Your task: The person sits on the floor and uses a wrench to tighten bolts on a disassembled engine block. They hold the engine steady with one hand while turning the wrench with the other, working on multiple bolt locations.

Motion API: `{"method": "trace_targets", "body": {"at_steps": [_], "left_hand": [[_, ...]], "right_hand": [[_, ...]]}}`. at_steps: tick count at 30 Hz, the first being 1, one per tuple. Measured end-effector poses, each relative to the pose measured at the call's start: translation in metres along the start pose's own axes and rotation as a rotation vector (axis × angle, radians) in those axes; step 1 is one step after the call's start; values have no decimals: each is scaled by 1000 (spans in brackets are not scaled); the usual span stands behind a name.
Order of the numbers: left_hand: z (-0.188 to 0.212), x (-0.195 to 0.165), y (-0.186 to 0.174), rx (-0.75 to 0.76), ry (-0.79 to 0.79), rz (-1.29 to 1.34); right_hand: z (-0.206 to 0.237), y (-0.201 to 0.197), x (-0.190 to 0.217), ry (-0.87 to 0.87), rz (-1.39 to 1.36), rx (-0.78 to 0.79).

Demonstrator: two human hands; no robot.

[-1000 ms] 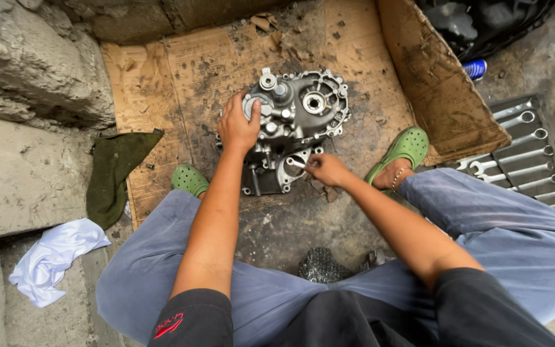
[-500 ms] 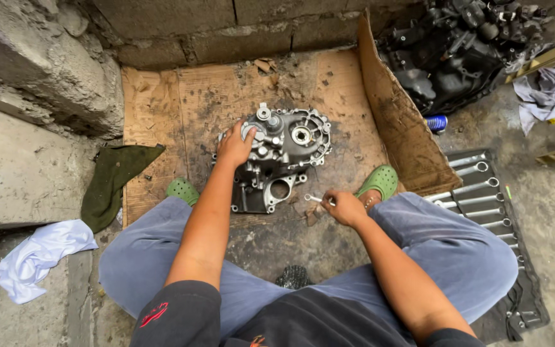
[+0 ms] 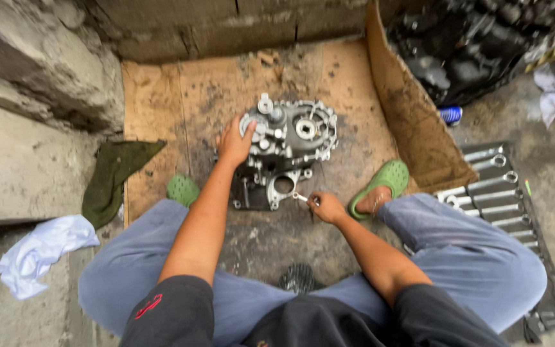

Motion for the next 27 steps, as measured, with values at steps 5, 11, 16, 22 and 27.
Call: {"method": "trace_targets", "body": {"at_steps": [5, 11, 16, 22, 27], "left_hand": [[1, 5, 6, 76, -30, 9], [8, 15, 8, 147, -105, 7], [-4, 13, 7, 88, -64, 19], [3, 14, 9, 50, -37, -5], [7, 21, 11, 65, -58, -21]], "right_hand": [[10, 14, -14, -44, 40, 98], [-4, -23, -5, -92, -118, -154], [-41, -24, 26, -58, -96, -140], [-70, -9, 53, -26, -117, -103], [-80, 1, 53, 151, -239, 47]]}}
Point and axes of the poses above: each hand's wrist, its own z-axis away from the middle knuckle, its own y-axis out of the palm, x = y × z, the point moved 6 cm from there along -z, towards the middle knuckle, and after that the axes turned 10 degrees about -x, right-handed, at the moved point
